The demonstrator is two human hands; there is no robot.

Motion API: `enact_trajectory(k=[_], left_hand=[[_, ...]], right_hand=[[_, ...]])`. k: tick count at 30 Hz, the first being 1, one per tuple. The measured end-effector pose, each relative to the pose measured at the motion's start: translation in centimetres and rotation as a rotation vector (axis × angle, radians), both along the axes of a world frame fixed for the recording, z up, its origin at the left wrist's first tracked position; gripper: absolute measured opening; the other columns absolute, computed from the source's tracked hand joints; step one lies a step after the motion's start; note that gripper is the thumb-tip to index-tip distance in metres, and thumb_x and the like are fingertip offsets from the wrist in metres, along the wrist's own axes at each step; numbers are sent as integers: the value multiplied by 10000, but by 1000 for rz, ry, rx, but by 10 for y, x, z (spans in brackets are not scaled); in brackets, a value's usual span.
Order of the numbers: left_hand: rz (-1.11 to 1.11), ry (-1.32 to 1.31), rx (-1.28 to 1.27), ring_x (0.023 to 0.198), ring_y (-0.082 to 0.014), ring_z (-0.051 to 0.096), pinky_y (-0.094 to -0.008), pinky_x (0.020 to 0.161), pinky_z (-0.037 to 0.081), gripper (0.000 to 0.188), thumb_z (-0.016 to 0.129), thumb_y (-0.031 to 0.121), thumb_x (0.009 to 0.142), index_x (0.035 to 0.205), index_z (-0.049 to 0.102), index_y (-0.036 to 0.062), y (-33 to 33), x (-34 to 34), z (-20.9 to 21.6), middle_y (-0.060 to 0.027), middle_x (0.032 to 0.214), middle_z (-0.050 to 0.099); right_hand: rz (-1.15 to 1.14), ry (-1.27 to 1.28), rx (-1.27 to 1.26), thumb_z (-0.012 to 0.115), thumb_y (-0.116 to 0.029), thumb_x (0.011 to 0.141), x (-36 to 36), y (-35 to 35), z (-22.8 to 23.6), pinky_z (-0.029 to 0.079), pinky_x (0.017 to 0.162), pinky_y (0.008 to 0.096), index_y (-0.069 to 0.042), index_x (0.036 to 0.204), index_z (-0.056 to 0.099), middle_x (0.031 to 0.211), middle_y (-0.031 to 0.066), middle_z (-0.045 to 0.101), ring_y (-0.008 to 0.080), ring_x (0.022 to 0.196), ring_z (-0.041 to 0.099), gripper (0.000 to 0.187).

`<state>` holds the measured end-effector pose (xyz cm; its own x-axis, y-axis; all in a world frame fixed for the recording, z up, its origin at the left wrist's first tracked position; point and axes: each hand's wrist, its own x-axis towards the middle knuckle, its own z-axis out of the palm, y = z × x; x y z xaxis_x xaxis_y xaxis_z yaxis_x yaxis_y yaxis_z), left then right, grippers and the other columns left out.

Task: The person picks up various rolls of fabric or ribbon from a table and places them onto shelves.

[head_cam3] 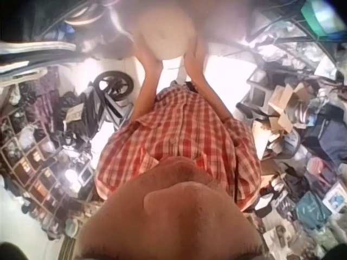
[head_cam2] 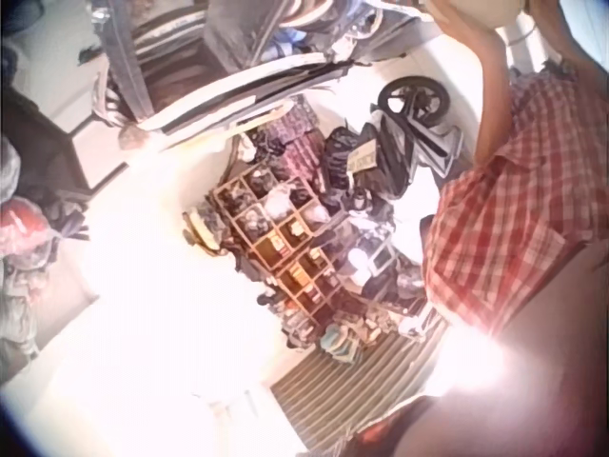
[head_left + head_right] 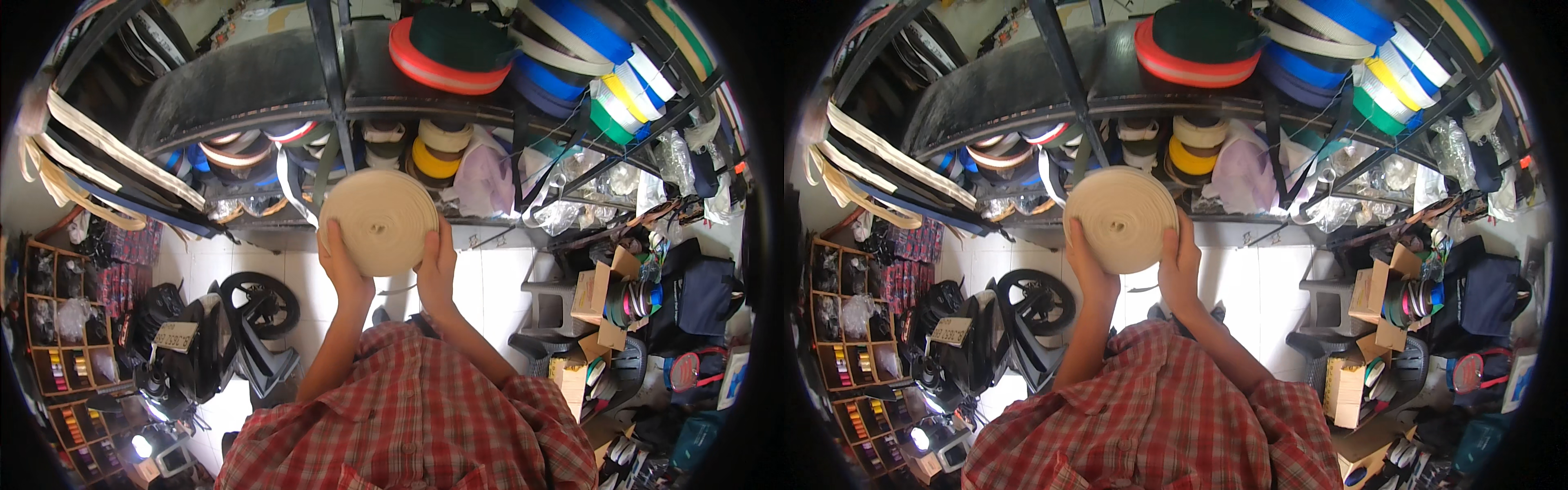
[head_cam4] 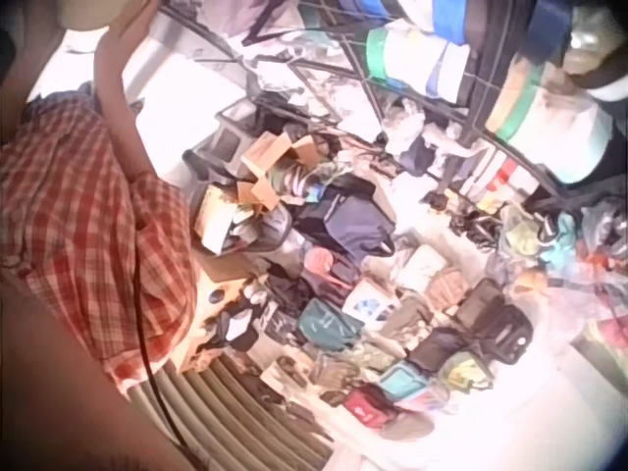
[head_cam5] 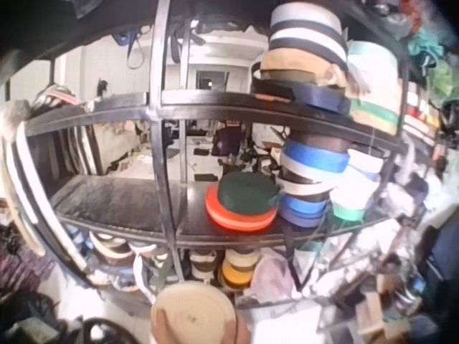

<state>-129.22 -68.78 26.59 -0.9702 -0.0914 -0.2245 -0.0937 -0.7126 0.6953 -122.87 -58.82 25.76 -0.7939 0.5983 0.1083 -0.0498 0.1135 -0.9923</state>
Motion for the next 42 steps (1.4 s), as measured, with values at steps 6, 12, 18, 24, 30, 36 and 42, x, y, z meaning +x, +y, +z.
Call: enact_trajectory(k=[6, 12, 18, 24, 30, 36, 42], left_hand=[[-607, 391, -224, 1005, -176, 582, -312, 863, 464, 551, 504, 457, 883, 1183, 494, -6, -19, -41, 30, -104, 1105, 597], [-360, 423, -362, 935, -118, 552, -265, 828, 434, 257, 552, 241, 945, 1031, 562, -1, 48, -33, 95, -70, 974, 601], [-57, 368, -36, 1110, -208, 541, -328, 920, 456, 501, 480, 367, 978, 1287, 422, -23, 99, -21, 120, -139, 1237, 518], [-16, 444, -91, 1168, -249, 505, -363, 963, 442, 507, 467, 364, 983, 1315, 366, -7, 131, -78, 159, -175, 1277, 478], [-16, 591, -252, 1235, -290, 390, -381, 1043, 292, 456, 407, 295, 992, 1344, 340, 14, 164, -152, 188, -226, 1303, 442], [36, 435, -1001, 1305, -376, 283, -526, 1078, 118, 629, 338, 485, 951, 1345, 405, -1, 176, -169, 173, -177, 1378, 449], [-66, 513, -894, 1230, -451, 437, -451, 1062, 260, 671, 339, 492, 954, 1356, 363, -45, 166, -168, 163, -316, 1227, 530]], right_hand=[[17, 254, 182, 398, -209, 988, 3, 55, 33, 440, 874, 318, 56, 1244, 480, 1061, 181, 625, 224, 971, 596, 377], [-12, 409, 193, 358, -221, 1000, -23, 75, 74, 319, 1030, 336, 45, 1349, 390, 1305, 180, 488, 243, 1202, 465, 440], [-64, 503, 11, 362, -251, 998, -32, 63, 122, 179, 1112, 383, 11, 1445, 226, 1473, 196, 205, 282, 1360, 237, 536], [-233, 503, 509, 559, -245, 934, -76, 113, 157, 323, 1001, 339, 36, 1364, 401, 1229, 169, 393, 244, 1138, 420, 538], [-182, 405, 271, 612, -267, 883, -138, 154, 182, 368, 977, 407, 74, 1263, 496, 1142, 243, 481, 376, 1175, 411, 524], [-308, 182, 554, 604, -326, 871, -148, 172, 167, 341, 950, 540, -30, 1248, 552, 1245, 155, 491, 358, 1201, 383, 481], [-361, 238, 640, 618, -320, 849, -143, 164, 152, 319, 973, 523, -74, 1307, 513, 1263, 96, 512, 330, 1203, 379, 531]])
